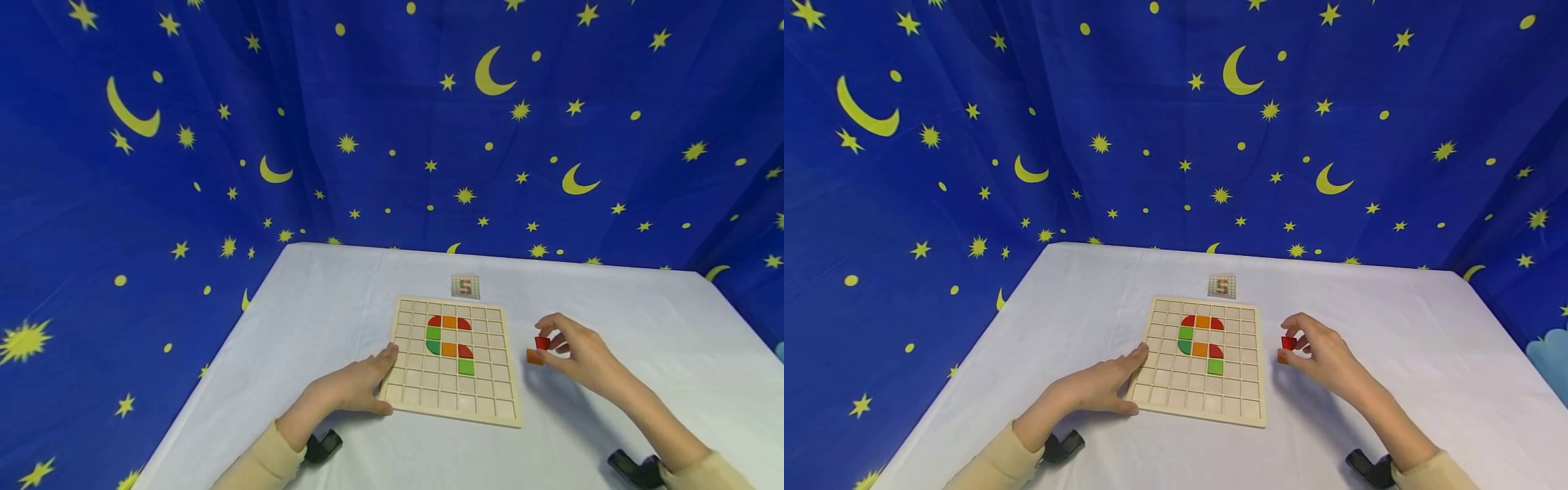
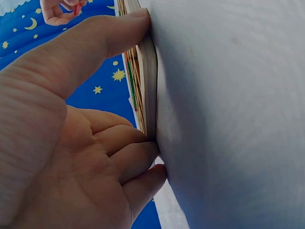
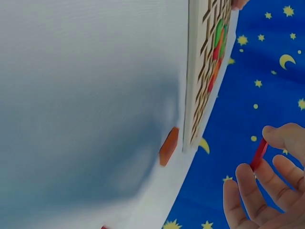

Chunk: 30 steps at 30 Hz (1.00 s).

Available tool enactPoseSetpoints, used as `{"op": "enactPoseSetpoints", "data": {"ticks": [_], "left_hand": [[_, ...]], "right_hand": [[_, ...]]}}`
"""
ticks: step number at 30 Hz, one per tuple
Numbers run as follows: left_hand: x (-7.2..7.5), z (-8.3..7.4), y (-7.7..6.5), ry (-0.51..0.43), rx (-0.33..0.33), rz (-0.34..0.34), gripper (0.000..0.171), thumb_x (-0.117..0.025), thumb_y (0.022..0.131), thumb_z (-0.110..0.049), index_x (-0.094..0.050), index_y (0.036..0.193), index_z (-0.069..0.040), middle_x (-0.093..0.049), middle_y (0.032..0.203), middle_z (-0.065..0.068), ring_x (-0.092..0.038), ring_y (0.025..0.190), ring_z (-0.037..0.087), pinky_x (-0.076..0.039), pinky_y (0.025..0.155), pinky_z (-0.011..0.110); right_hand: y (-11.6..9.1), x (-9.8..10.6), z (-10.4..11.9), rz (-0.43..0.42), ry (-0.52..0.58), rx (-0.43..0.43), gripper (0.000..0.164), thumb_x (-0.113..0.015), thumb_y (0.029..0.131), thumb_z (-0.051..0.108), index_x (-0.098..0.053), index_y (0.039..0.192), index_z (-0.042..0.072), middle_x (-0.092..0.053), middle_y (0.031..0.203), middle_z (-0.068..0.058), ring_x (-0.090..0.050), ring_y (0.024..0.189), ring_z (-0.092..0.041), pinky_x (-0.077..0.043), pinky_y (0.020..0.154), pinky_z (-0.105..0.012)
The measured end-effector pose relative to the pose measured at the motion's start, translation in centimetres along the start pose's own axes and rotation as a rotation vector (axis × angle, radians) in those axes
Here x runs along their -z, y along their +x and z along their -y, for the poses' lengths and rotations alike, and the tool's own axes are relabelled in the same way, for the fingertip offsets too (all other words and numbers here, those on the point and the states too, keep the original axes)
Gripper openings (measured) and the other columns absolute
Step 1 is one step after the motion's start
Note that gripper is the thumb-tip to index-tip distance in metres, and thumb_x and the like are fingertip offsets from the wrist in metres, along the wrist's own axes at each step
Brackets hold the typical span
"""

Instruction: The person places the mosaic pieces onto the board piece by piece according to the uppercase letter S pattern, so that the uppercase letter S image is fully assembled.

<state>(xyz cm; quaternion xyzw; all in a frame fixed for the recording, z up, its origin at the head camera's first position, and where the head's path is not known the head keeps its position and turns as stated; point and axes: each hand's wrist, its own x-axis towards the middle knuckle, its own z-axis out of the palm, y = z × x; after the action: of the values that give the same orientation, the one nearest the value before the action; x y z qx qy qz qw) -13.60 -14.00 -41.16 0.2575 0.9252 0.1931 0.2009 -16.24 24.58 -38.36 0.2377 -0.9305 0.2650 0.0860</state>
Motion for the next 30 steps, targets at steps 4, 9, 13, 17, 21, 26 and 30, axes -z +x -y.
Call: {"op": "enactPoseSetpoints", "data": {"ticks": [4,9,13,17,21,26,30], "left_hand": [[-0.1,0.0,0.0,0.004,0.0,-0.001,0.098,-0.076,0.078,-0.036,-0.02,0.148,0.003,-0.018,0.154,0.016,-0.03,0.134,0.039,-0.031,0.103,0.055],[-0.2,0.1,0.1,0.007,-0.001,-0.002,0.098,-0.076,0.078,-0.037,-0.02,0.148,0.003,-0.017,0.154,0.015,-0.029,0.134,0.038,-0.03,0.104,0.055],[-0.2,0.2,0.1,0.011,-0.005,-0.006,0.098,-0.076,0.078,-0.036,-0.02,0.148,0.003,-0.017,0.154,0.015,-0.029,0.135,0.038,-0.03,0.104,0.054],[-0.2,0.2,0.1,0.009,-0.006,-0.006,0.098,-0.076,0.078,-0.036,-0.019,0.148,0.003,-0.017,0.154,0.016,-0.029,0.134,0.039,-0.03,0.103,0.055],[-0.1,0.1,0.1,0.007,-0.005,-0.005,0.098,-0.076,0.078,-0.037,-0.02,0.148,0.003,-0.018,0.154,0.016,-0.029,0.134,0.039,-0.03,0.103,0.055],[-0.1,0.1,0.0,0.008,-0.004,-0.008,0.098,-0.076,0.078,-0.037,-0.02,0.148,0.003,-0.018,0.154,0.016,-0.029,0.134,0.038,-0.03,0.103,0.055],[-0.1,0.0,0.0,0.004,-0.006,-0.012,0.098,-0.076,0.078,-0.036,-0.02,0.148,0.003,-0.019,0.154,0.016,-0.029,0.134,0.038,-0.03,0.103,0.055]], "right_hand": [[0.5,-0.5,0.7,0.007,0.009,0.015,0.041,-0.077,0.075,0.005,-0.055,0.109,0.004,-0.062,0.093,-0.002,-0.06,0.074,-0.013,-0.053,0.064,-0.031],[1.0,-1.4,1.5,0.021,0.046,0.055,0.039,-0.077,0.075,0.005,-0.056,0.108,0.004,-0.06,0.091,0.001,-0.058,0.071,-0.01,-0.053,0.061,-0.03],[1.4,-2.0,2.2,0.02,0.066,0.092,0.039,-0.077,0.075,0.003,-0.056,0.107,0.005,-0.06,0.09,0.001,-0.058,0.069,-0.014,-0.052,0.058,-0.03],[1.8,-2.7,2.9,0.029,0.091,0.112,0.037,-0.077,0.076,0.004,-0.056,0.107,0.006,-0.059,0.09,0.002,-0.058,0.07,-0.013,-0.05,0.058,-0.028],[2.1,-3.4,3.5,0.05,0.126,0.129,0.036,-0.076,0.077,0.005,-0.056,0.107,0.009,-0.058,0.09,0.004,-0.056,0.071,-0.007,-0.05,0.058,-0.026],[2.4,-4.4,4.0,0.08,0.172,0.187,0.034,-0.074,0.078,0.003,-0.055,0.107,0.008,-0.057,0.089,0.003,-0.054,0.069,-0.006,-0.05,0.057,-0.024],[2.7,-5.3,4.5,0.114,0.176,0.201,0.034,-0.074,0.079,0.005,-0.055,0.107,0.006,-0.058,0.088,0.002,-0.054,0.067,-0.008,-0.049,0.056,-0.022]]}}
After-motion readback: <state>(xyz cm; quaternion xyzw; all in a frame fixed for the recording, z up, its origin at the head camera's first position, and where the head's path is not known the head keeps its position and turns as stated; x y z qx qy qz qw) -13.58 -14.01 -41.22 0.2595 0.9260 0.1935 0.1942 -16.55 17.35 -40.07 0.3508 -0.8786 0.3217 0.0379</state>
